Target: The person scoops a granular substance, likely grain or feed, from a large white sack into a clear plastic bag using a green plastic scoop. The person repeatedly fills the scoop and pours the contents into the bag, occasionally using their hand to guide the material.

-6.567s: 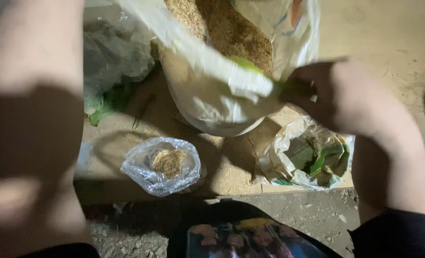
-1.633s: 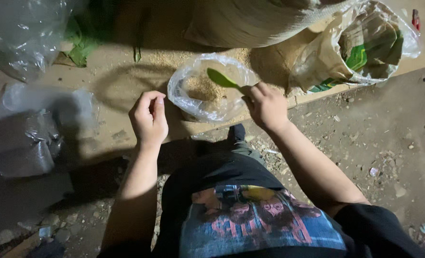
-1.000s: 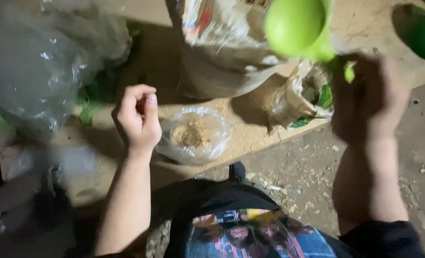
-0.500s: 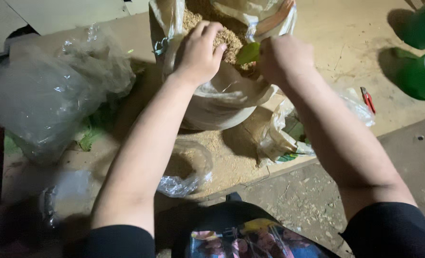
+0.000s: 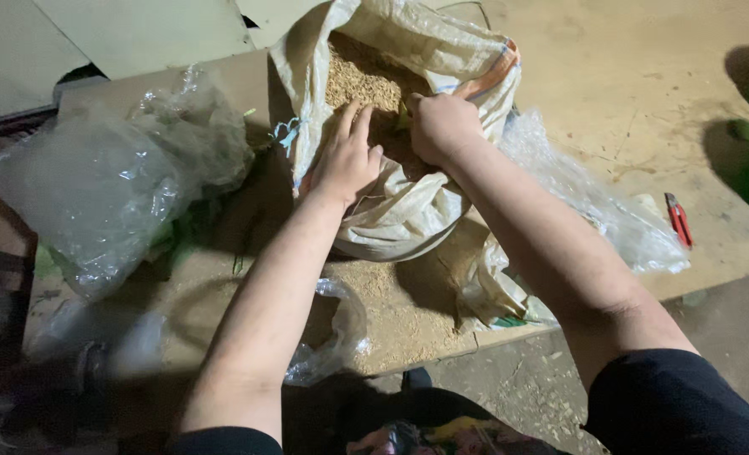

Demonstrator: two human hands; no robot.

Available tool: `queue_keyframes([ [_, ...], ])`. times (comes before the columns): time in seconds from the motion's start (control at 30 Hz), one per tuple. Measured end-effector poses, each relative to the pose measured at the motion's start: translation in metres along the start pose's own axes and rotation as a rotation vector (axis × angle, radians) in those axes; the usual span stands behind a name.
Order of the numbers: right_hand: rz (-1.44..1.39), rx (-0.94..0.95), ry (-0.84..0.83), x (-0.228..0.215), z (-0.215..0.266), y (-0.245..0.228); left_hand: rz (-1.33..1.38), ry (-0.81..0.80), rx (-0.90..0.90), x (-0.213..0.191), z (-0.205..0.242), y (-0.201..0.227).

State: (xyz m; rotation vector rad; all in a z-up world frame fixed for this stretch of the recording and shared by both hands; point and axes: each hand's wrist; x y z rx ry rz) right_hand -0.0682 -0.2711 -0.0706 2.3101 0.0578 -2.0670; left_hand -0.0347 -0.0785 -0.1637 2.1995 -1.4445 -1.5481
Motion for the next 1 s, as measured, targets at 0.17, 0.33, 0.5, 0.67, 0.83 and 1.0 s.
queue_keyframes([
  [0.17, -0.081, 0.108, -0.046, 0.006, -0.003, 0.006, -0.019, 0.061, 0.011, 0.004, -0.004, -0.017],
  [0.33, -0.128, 0.020, 0.015, -0.002, 0.020, 0.001, 0.001, 0.077, -0.021, 0.000, -0.001, -0.012],
  [0.5, -0.178, 0.034, 0.014, -0.010, 0.029, -0.001, -0.019, 0.048, -0.054, -0.010, 0.005, 0.003],
  [0.67, -0.204, 0.001, 0.048, -0.011, 0.036, 0.013, -0.009, 0.005, -0.130, -0.011, 0.003, 0.002],
  [0.83, -0.225, 0.059, -0.100, -0.006, 0.020, 0.006, 0.008, -0.022, -0.155, -0.003, 0.004, -0.010],
  [1.0, -0.245, 0.018, 0.093, 0.007, 0.015, -0.006, 0.013, -0.044, -0.155, -0.001, -0.004, -0.019],
])
Point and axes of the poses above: each hand's wrist, its own z-axis away from the middle knuckle, its own x-axis out of the palm, y = z × x, and after that the axes turned 6 degrees about z, right-handed
